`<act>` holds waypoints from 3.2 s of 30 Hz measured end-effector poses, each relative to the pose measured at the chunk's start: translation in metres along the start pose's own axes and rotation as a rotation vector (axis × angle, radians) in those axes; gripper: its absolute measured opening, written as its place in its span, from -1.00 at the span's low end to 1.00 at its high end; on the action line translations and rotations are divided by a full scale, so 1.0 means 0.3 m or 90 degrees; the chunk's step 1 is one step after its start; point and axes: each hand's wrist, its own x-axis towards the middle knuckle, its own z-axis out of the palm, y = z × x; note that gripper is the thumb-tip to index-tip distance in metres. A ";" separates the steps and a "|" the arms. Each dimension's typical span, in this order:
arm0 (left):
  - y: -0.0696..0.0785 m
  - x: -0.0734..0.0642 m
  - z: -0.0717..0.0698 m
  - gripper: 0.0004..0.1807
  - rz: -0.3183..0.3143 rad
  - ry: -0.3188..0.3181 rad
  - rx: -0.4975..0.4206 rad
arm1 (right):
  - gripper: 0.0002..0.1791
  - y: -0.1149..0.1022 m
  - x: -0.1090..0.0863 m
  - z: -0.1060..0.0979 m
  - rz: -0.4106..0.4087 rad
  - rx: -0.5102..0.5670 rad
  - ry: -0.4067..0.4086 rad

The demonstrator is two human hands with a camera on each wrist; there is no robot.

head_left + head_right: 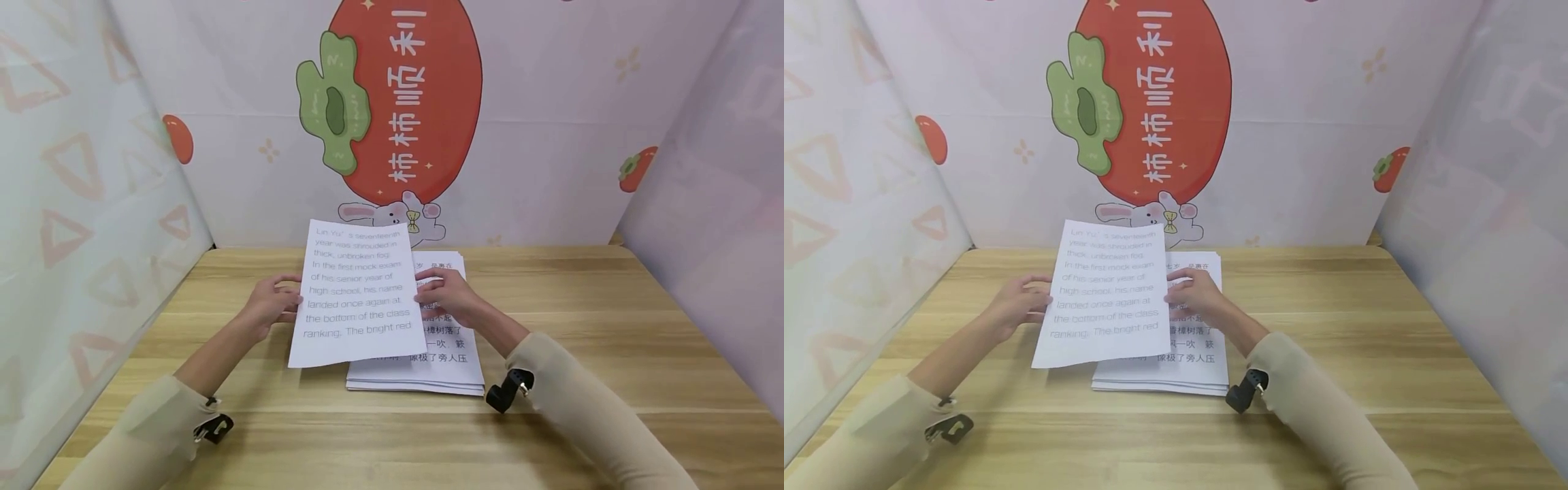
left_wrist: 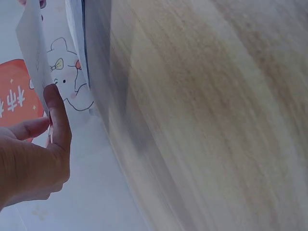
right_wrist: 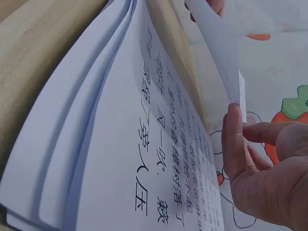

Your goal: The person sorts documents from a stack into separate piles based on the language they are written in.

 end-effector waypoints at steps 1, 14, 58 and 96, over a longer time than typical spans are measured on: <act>0.000 -0.002 -0.005 -0.42 -0.003 0.008 0.006 | -0.45 0.001 0.004 0.007 0.001 0.004 -0.003; -0.011 -0.023 -0.054 -0.45 -0.030 0.090 0.047 | -0.42 -0.004 0.030 0.101 -0.002 0.041 -0.013; -0.065 -0.036 -0.152 -0.38 -0.156 0.193 0.147 | -0.29 0.004 0.058 0.243 0.012 0.118 -0.221; -0.026 -0.053 -0.052 -0.34 -0.079 0.058 0.269 | -0.41 -0.029 0.051 0.235 -0.004 -0.022 -0.208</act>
